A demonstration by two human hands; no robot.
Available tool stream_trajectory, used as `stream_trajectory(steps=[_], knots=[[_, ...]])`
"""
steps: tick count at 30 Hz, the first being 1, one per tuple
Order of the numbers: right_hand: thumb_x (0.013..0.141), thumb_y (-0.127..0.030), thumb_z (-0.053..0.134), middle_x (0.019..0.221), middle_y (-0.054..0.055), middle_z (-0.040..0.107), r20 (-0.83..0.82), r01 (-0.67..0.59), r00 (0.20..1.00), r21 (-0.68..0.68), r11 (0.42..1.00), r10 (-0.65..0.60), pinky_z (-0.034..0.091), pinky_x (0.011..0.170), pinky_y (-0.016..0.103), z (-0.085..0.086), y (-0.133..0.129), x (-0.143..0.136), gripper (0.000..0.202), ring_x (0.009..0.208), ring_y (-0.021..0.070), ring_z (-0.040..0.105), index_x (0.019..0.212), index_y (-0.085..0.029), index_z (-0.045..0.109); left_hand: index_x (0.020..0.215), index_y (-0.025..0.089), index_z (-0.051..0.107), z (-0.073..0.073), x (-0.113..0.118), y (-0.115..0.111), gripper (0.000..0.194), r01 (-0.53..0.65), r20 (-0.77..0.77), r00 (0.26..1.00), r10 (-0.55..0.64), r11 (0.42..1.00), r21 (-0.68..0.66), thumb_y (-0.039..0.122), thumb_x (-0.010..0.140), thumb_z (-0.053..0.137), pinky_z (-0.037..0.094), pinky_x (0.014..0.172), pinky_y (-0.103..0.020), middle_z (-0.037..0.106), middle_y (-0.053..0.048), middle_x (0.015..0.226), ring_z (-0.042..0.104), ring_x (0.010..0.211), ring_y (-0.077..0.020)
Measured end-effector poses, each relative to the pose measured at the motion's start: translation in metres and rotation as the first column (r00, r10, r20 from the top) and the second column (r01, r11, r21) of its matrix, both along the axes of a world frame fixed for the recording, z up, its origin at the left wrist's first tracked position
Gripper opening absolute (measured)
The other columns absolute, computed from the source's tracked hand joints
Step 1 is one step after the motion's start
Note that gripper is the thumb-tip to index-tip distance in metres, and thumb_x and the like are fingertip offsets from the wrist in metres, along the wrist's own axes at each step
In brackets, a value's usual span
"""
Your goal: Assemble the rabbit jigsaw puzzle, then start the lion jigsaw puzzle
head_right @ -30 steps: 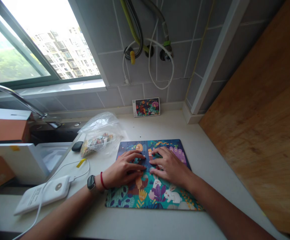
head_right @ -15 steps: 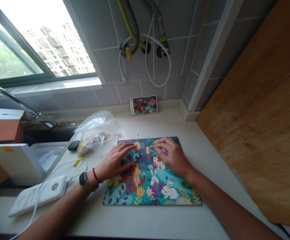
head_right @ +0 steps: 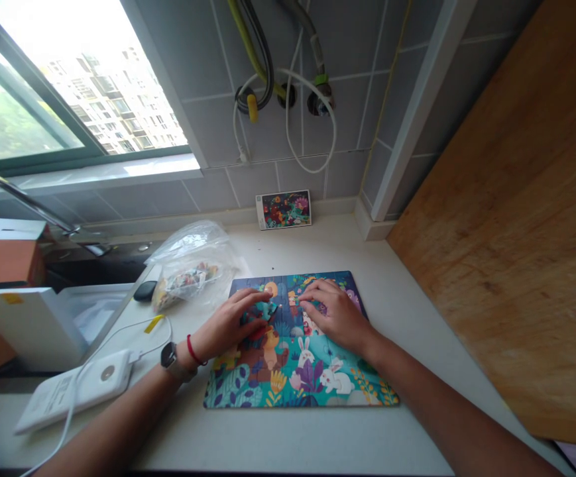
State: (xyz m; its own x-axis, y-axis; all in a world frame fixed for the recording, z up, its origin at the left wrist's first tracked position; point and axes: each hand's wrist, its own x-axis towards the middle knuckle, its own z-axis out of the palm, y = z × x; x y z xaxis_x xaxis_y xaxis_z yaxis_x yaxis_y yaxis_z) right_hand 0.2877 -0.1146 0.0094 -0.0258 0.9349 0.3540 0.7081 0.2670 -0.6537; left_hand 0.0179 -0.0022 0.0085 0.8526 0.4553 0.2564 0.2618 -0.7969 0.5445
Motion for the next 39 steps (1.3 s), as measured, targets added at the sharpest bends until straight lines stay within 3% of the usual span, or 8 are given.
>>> stream_trajectory(steps=[5, 11, 23, 26, 30, 35, 39], knots=[[0.099, -0.027, 0.063, 0.103, 0.008, 0.075, 0.002, -0.025, 1.0, -0.001, 1.0, 0.025, 0.055, 0.092, 0.039, 0.0, 0.0, -0.001, 0.016, 0.101, 0.0242, 0.07, 0.101, -0.024, 0.079, 0.146, 0.03, 0.05, -0.001, 0.0, -0.001, 0.047, 0.005, 0.083, 0.997, -0.003, 1.0, -0.025, 0.022, 0.102, 0.062, 0.057, 0.107, -0.043, 0.058, -0.01, 0.141, 0.063, 0.127, -0.0243], [0.098, -0.026, 0.062, 0.102, 0.009, 0.075, -0.001, -0.043, 0.999, -0.012, 0.999, 0.043, 0.055, 0.093, 0.041, 0.002, 0.0, -0.001, 0.017, 0.1, 0.0245, 0.07, 0.1, -0.023, 0.079, 0.141, 0.025, 0.055, -0.005, -0.001, 0.005, 0.051, -0.171, 0.066, 0.984, 0.167, 0.984, 0.059, 0.032, 0.094, 0.074, 0.055, 0.106, -0.055, 0.063, -0.013, 0.137, 0.062, 0.126, -0.0319], [0.098, -0.026, 0.063, 0.1, 0.009, 0.076, 0.003, -0.073, 0.997, -0.05, 0.996, 0.073, 0.054, 0.092, 0.041, 0.004, 0.0, -0.002, 0.017, 0.099, 0.025, 0.069, 0.101, -0.022, 0.079, 0.135, 0.025, 0.058, -0.009, 0.0, 0.007, 0.04, -0.141, 0.075, 0.987, 0.143, 0.99, -0.026, 0.023, 0.097, 0.069, 0.058, 0.1, -0.046, 0.07, -0.008, 0.127, 0.067, 0.117, -0.0255], [0.098, -0.025, 0.063, 0.1, 0.008, 0.076, 0.002, -0.075, 0.997, -0.038, 0.996, 0.075, 0.054, 0.091, 0.04, 0.004, 0.0, -0.002, 0.016, 0.099, 0.0247, 0.069, 0.101, -0.023, 0.079, 0.138, 0.024, 0.057, -0.006, 0.0, 0.005, 0.043, -0.161, 0.061, 0.985, 0.16, 0.987, 0.002, 0.034, 0.098, 0.071, 0.057, 0.101, -0.048, 0.066, -0.011, 0.133, 0.065, 0.12, -0.0275], [0.098, -0.026, 0.063, 0.099, 0.008, 0.076, -0.002, -0.072, 0.997, -0.028, 0.997, 0.072, 0.054, 0.091, 0.04, 0.004, 0.0, -0.002, 0.016, 0.099, 0.0243, 0.069, 0.101, -0.023, 0.079, 0.135, 0.022, 0.059, -0.003, -0.001, 0.006, 0.06, -0.174, 0.022, 0.985, 0.173, 0.982, 0.074, 0.054, 0.088, 0.08, 0.055, 0.101, -0.054, 0.069, -0.013, 0.127, 0.064, 0.119, -0.0327], [0.098, -0.026, 0.064, 0.098, 0.008, 0.076, -0.004, -0.068, 0.998, -0.023, 0.997, 0.068, 0.054, 0.091, 0.039, 0.004, 0.0, -0.002, 0.016, 0.097, 0.0242, 0.07, 0.1, -0.023, 0.079, 0.129, 0.024, 0.062, -0.005, 0.0, 0.007, 0.044, -0.145, 0.016, 0.989, 0.144, 0.988, 0.055, 0.042, 0.092, 0.078, 0.058, 0.098, -0.051, 0.071, -0.01, 0.121, 0.066, 0.114, -0.0294], [0.099, -0.026, 0.063, 0.099, 0.008, 0.076, 0.003, -0.067, 0.998, -0.02, 0.998, 0.068, 0.055, 0.091, 0.04, 0.003, 0.0, -0.001, 0.016, 0.098, 0.0245, 0.07, 0.101, -0.023, 0.079, 0.133, 0.026, 0.061, -0.006, 0.001, 0.003, 0.039, -0.079, 0.089, 0.993, 0.079, 0.997, 0.002, 0.03, 0.096, 0.074, 0.059, 0.1, -0.047, 0.066, -0.01, 0.129, 0.066, 0.117, -0.0265]])
